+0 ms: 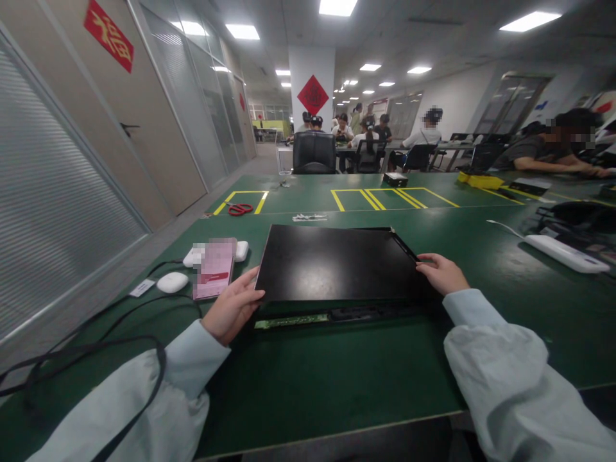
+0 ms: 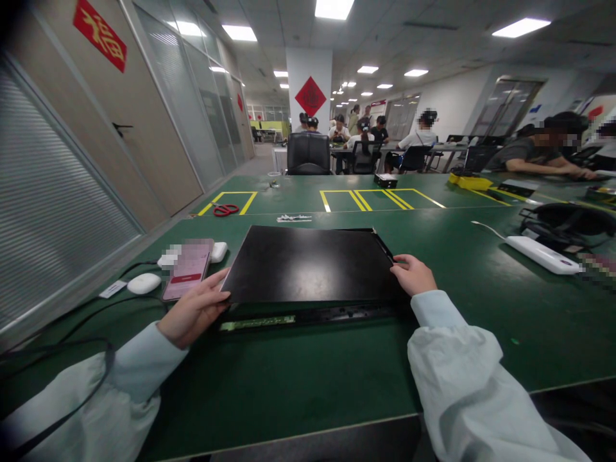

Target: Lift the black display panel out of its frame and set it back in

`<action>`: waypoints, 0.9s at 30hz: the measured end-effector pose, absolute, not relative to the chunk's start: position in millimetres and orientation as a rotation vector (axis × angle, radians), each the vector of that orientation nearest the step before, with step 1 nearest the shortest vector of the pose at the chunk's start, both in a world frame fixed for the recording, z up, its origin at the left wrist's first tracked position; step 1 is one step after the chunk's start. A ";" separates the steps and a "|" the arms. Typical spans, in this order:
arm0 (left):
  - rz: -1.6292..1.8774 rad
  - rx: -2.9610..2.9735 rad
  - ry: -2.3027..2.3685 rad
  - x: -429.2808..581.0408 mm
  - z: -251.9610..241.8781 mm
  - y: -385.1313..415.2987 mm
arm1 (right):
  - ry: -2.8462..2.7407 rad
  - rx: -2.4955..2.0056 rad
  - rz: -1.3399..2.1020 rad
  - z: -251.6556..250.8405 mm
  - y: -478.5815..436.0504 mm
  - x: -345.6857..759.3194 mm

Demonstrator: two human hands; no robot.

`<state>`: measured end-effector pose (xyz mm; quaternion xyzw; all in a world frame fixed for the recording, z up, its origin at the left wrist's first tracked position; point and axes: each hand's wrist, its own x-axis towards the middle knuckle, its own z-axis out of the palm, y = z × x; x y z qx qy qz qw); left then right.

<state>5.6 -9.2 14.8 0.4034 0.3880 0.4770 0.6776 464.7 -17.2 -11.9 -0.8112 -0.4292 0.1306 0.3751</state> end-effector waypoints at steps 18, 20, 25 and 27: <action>1.100 0.872 0.933 9.8 19.1 -11.9 | -1.126 -1.979 0.347 -20.8 -15.5 469.4; 1.101 0.882 0.942 9.9 19.8 -12.3 | -1.127 -1.963 0.341 -20.8 -15.4 469.3; 1.101 0.883 0.963 10.4 19.6 -13.0 | -1.155 -1.951 0.355 -20.1 -15.4 469.2; 1.104 0.884 0.966 10.5 19.0 -13.0 | -1.172 -1.967 0.353 -19.3 -15.8 468.9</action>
